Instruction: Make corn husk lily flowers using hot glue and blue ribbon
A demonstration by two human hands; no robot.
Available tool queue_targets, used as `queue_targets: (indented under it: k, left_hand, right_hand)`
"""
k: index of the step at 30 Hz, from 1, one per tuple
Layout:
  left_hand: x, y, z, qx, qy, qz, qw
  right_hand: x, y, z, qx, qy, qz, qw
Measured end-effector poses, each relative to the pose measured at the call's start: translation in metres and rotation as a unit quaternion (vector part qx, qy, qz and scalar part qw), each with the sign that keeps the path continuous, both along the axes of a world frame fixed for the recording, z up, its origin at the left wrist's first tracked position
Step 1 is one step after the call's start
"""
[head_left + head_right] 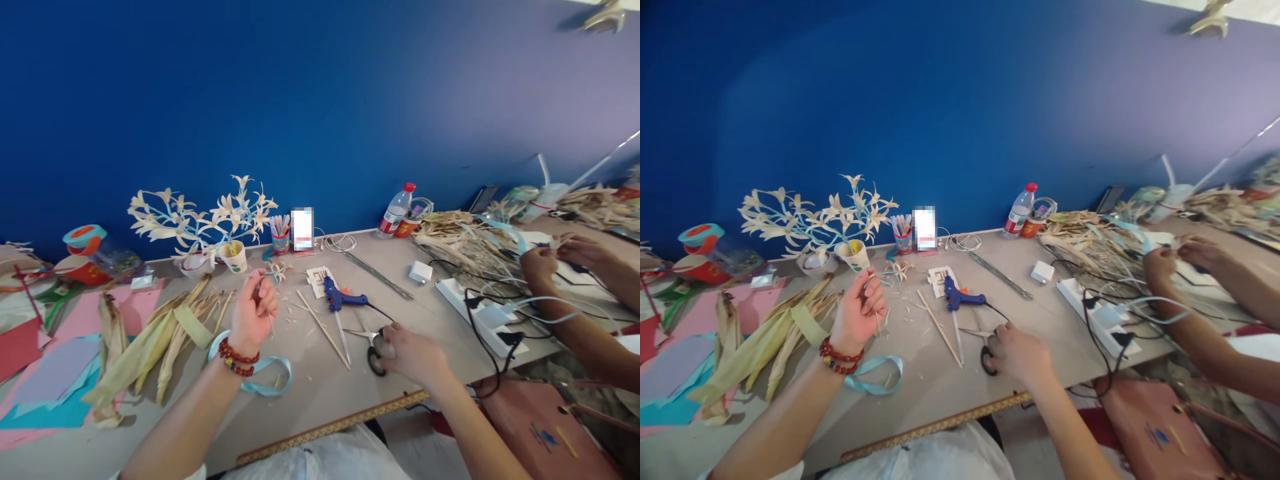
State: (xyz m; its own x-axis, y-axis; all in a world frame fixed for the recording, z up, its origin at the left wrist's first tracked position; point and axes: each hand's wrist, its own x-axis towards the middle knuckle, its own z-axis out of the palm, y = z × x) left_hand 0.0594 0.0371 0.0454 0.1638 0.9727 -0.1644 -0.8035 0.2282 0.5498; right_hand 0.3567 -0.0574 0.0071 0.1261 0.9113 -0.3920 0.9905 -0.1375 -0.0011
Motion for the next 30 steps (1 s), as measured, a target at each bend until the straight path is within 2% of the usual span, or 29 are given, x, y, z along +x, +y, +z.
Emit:
queue_targets:
  k: [2, 4, 6, 8, 10, 12, 15, 17, 18, 19, 23, 24, 27, 30]
  left_hand:
    - [-0.005, 0.001, 0.0, -0.004, -0.004, 0.018, 1.0]
    - [-0.008, 0.002, 0.0, -0.003, -0.001, 0.039, 0.999]
    - [-0.005, 0.0, 0.0, 0.01, 0.013, 0.063, 0.998]
    - [0.003, -0.006, -0.002, 0.026, 0.036, 0.083, 0.996]
    - [0.013, -0.014, -0.006, 0.033, 0.064, 0.093, 0.993]
    - [0.023, -0.024, -0.011, 0.023, 0.09, 0.079, 0.993]
    - [0.028, -0.031, -0.021, 0.017, 0.137, 0.064, 0.988]
    - [0.024, -0.026, -0.028, 0.047, 0.257, 0.065, 0.963]
    - [0.019, -0.02, -0.031, 0.071, 0.337, 0.064, 0.937]
    - [0.013, -0.011, -0.034, 0.105, 0.445, 0.053, 0.888]
    - [-0.026, 0.032, -0.045, 0.165, 0.583, -0.006, 0.795]
    - [-0.036, 0.041, -0.047, 0.181, 0.624, -0.022, 0.759]
    - [-0.058, 0.053, -0.057, 0.233, 0.739, -0.076, 0.628]
    - [-0.059, 0.053, -0.068, 0.277, 0.812, -0.121, 0.499]
  right_hand:
    - [-0.003, -0.002, 0.005, 0.01, 0.008, 0.005, 1.0]
    - [-0.017, -0.004, 0.01, 0.053, 0.054, -0.001, 0.997]
    - [-0.043, -0.005, 0.014, 0.106, 0.184, 0.01, 0.977]
    - [-0.077, -0.004, 0.014, 0.104, 0.373, 0.062, 0.92]
    - [-0.111, -0.001, 0.006, 0.057, 0.521, 0.065, 0.849]
    - [-0.137, 0.003, -0.006, 0.012, 0.601, 0.031, 0.799]
    - [-0.155, 0.009, -0.026, -0.047, 0.673, -0.006, 0.738]
    - [-0.155, 0.012, -0.034, -0.069, 0.691, -0.018, 0.719]
    - [-0.153, 0.012, -0.036, -0.073, 0.693, -0.02, 0.717]
    - [-0.149, 0.012, -0.037, -0.075, 0.691, -0.02, 0.718]
    - [-0.123, 0.01, -0.033, -0.077, 0.672, -0.026, 0.736]
    - [-0.115, 0.01, -0.031, -0.062, 0.665, -0.036, 0.743]
    - [-0.096, 0.011, -0.03, -0.005, 0.649, -0.069, 0.758]
    - [-0.089, 0.015, -0.026, 0.031, 0.638, -0.071, 0.766]
